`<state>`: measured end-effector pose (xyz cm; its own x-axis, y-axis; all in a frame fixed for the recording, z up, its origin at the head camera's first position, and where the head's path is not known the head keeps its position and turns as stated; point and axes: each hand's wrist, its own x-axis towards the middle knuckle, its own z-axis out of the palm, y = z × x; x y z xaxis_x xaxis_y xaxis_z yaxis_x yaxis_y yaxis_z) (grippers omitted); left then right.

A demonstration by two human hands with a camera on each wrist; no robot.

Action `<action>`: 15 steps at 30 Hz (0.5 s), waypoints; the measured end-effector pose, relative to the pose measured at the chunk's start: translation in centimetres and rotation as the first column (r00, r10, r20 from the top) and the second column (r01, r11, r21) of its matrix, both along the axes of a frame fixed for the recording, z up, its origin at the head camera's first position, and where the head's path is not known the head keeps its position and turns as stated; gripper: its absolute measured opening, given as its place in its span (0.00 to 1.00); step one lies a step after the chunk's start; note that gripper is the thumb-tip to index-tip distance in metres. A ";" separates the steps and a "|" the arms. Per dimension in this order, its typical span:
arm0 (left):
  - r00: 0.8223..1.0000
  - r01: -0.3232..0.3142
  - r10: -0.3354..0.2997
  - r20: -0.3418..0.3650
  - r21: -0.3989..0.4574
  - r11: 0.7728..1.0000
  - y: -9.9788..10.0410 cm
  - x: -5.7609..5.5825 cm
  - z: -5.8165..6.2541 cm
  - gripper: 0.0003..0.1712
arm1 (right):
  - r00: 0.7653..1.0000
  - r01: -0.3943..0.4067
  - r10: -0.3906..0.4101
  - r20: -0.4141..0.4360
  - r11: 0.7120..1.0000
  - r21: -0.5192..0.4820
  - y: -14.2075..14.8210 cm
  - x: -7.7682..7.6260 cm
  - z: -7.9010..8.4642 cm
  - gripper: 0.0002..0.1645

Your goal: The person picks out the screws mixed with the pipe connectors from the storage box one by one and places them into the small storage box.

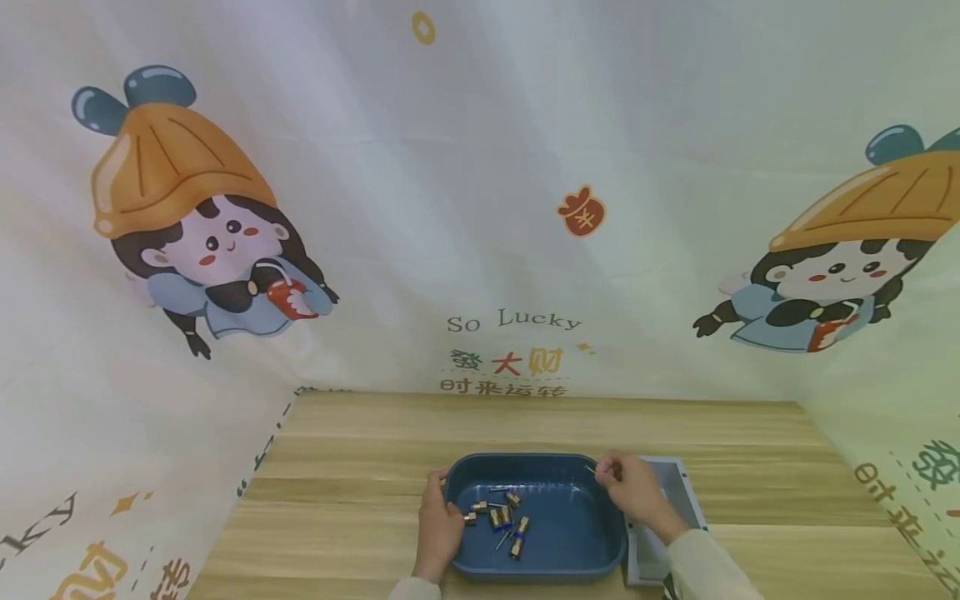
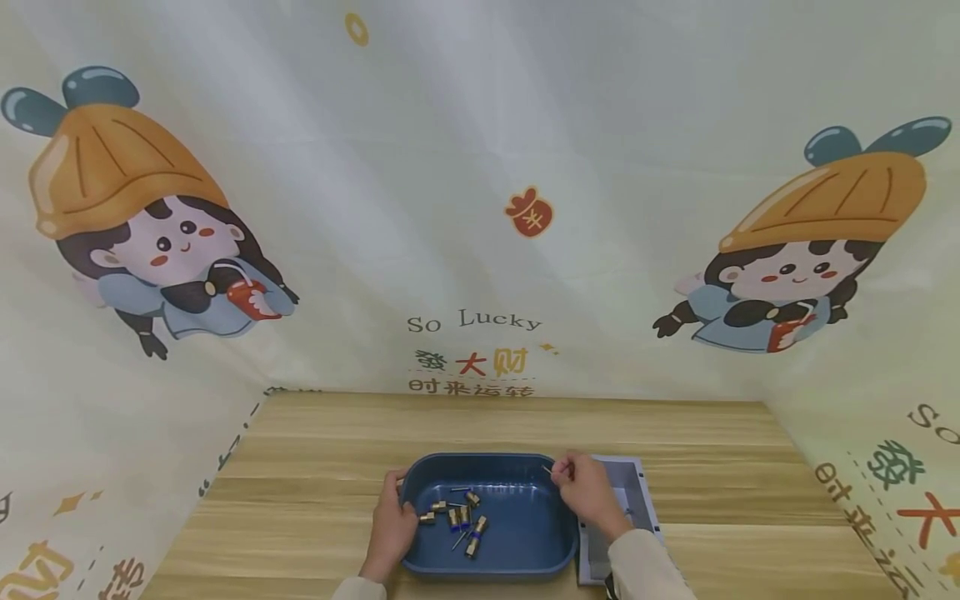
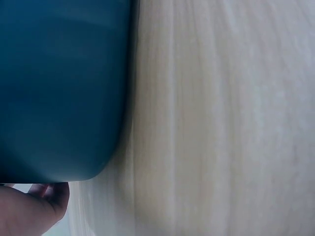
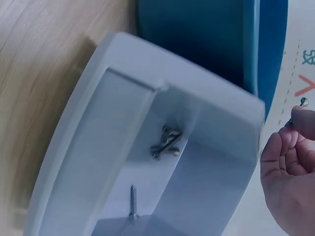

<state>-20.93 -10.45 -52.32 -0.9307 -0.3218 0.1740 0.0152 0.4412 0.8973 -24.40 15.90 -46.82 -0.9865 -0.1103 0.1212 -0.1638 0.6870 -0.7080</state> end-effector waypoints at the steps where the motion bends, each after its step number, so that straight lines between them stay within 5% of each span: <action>1: 1.000 -0.002 0.002 0.000 -0.002 1.000 0.0 0.0 0.0 0.28 | 1.000 0.005 -0.005 0.005 1.000 0.000 0.2 0.1 0.1 0.05; 15: 1.000 0.001 -0.002 -0.013 -0.012 1.000 0.0 0.0 0.0 0.28 | 0.998 0.060 -0.059 -0.011 0.997 0.048 2.5 0.4 -0.4 0.06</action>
<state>-20.92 -10.41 -52.30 -0.9287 -0.3182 0.1904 0.0279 0.4520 0.8916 -24.00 18.41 -47.17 -0.9903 -0.0577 0.1262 -0.1281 0.7292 -0.6721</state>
